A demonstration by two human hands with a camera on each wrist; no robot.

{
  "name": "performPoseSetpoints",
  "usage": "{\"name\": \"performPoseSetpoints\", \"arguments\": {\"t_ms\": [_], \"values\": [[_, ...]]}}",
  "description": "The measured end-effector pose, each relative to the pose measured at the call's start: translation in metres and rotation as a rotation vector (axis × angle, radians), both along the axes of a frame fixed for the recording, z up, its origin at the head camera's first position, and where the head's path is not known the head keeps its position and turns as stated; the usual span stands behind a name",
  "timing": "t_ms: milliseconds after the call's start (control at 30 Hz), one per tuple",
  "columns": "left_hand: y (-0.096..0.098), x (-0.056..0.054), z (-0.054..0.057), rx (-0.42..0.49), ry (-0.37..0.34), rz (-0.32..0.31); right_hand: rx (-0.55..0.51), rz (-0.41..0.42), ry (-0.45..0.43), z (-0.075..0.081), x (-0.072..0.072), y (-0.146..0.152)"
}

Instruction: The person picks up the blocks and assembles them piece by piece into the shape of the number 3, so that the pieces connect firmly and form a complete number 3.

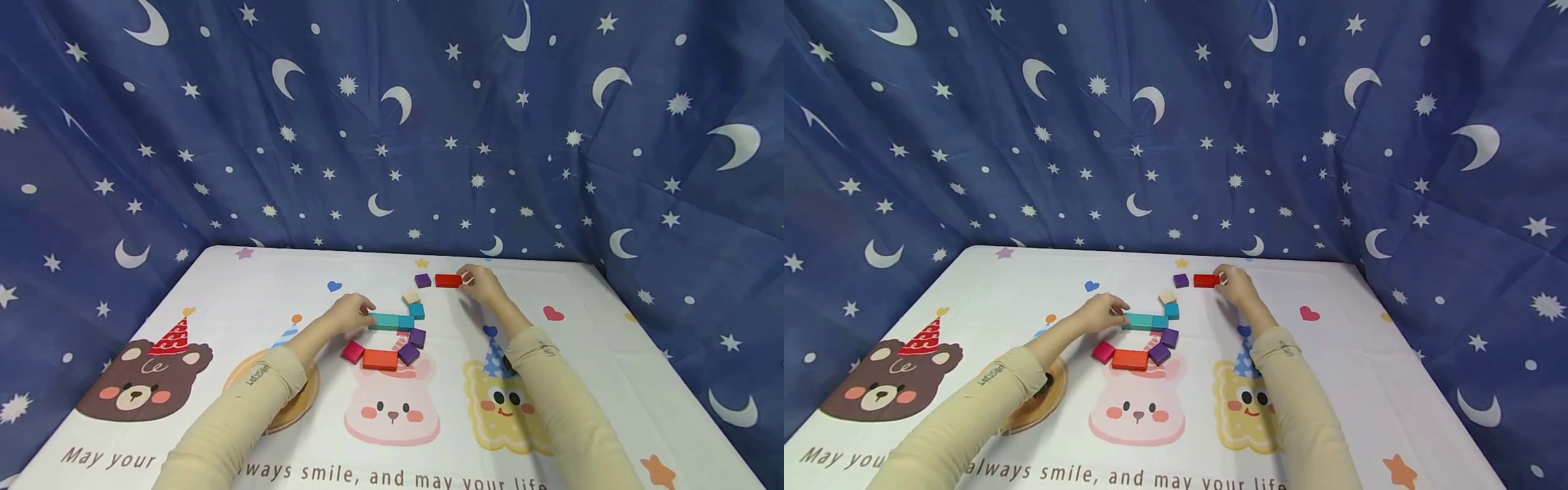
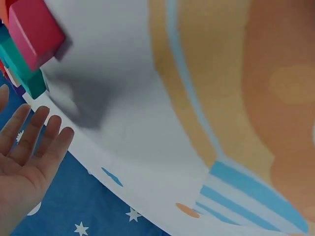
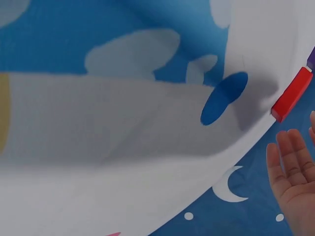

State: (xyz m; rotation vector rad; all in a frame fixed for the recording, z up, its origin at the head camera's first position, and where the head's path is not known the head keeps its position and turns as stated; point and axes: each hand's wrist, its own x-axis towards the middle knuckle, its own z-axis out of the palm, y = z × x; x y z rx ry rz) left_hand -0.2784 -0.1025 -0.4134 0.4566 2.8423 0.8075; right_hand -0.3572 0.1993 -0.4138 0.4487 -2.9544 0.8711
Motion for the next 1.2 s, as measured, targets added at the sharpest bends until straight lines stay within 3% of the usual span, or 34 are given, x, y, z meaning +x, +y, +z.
{"name": "performPoseSetpoints", "arguments": {"t_ms": [167,400,600,833,1000,1200], "values": [[0.002,-0.007,0.004,-0.006,0.043,0.006,0.018,-0.004,-0.021,-0.001,-0.002,0.004],[0.021,-0.022,0.009,0.015,0.119,0.057,0.079,0.021,-0.045,-0.001,-0.008,0.006],[0.038,-0.041,0.018,0.027,0.185,0.126,0.086,0.074,-0.055,0.004,-0.015,0.0],[0.06,-0.066,0.031,0.013,0.238,0.12,0.079,0.04,-0.056,0.004,-0.022,0.0],[0.075,-0.081,0.03,0.025,0.252,0.117,0.05,0.04,-0.07,-0.002,-0.024,0.004],[0.086,-0.092,0.022,0.009,0.217,0.088,0.038,0.033,-0.077,-0.006,-0.029,0.005]]}}
